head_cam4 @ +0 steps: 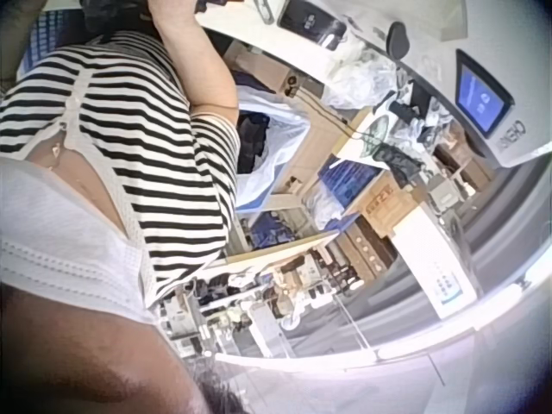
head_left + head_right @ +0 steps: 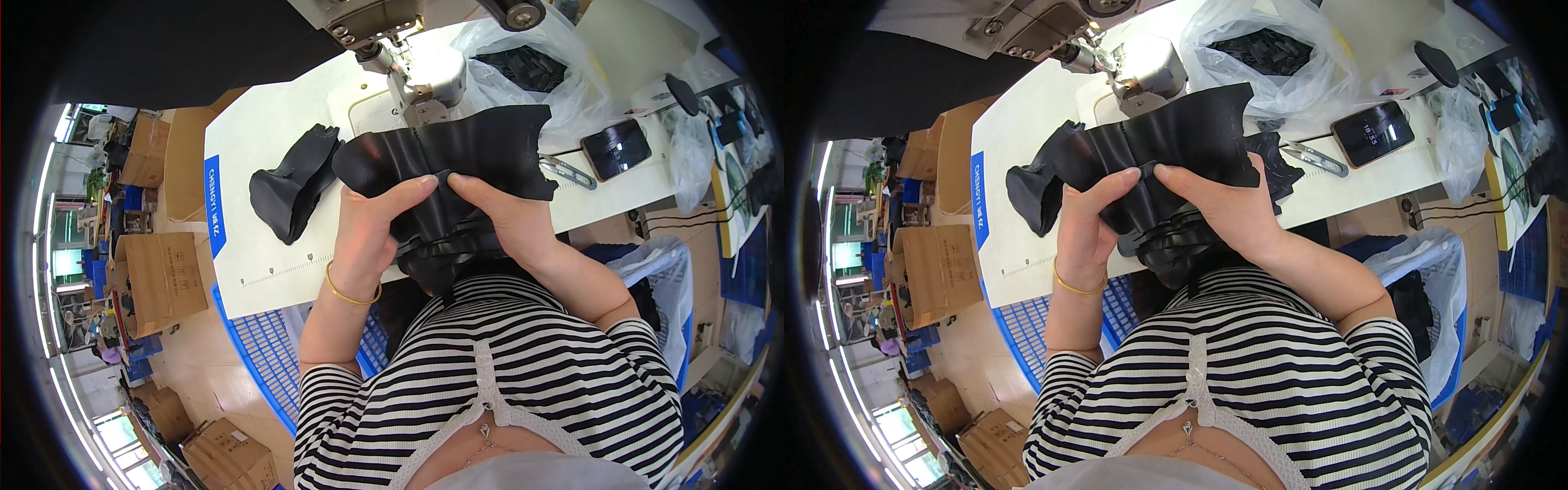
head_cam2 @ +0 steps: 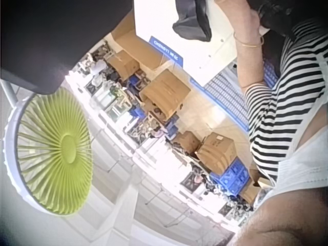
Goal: The person repeatedly takes leather shoe components from a stack, inserts small tabs onto them, stitches the pieces together using a sewing machine, and places the completed parts into a pile.
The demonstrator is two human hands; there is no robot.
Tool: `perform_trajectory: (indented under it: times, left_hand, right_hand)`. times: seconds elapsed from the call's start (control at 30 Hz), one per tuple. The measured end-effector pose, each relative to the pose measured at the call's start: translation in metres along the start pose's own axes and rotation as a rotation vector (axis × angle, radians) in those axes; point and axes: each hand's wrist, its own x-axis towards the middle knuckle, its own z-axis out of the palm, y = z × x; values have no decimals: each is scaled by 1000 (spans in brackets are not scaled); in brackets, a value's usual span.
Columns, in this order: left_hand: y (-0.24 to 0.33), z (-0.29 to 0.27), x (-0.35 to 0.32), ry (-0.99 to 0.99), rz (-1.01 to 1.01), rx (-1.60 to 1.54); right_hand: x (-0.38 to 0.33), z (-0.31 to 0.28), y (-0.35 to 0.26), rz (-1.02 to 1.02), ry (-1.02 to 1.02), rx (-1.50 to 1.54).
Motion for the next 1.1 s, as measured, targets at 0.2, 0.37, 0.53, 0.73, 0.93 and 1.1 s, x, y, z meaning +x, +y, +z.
perform_trajectory:
  times: [0.2, 0.37, 0.53, 0.73, 0.93, 1.1]
  left_hand:
    - [-6, -3, 6, 28, 70, 39]
    - [-4, 0, 5, 17, 70, 42]
    - [-3, -4, 8, -5, 40, 45]
    - [-4, -8, 6, 36, -42, -223]
    - [-3, -2, 8, 1, 22, 59]
    - [1, -7, 13, -21, 54, 113]
  right_hand:
    - [0, 1, 0, 20, 5, -16]
    - [2, 3, 3, 56, 9, 209]
    - [3, 3, 3, 48, 17, 164]
    - [-1, 5, 0, -4, 22, 94]
    - [1, 1, 4, 8, 7, 85]
    - [2, 8, -3, 6, 15, 84]
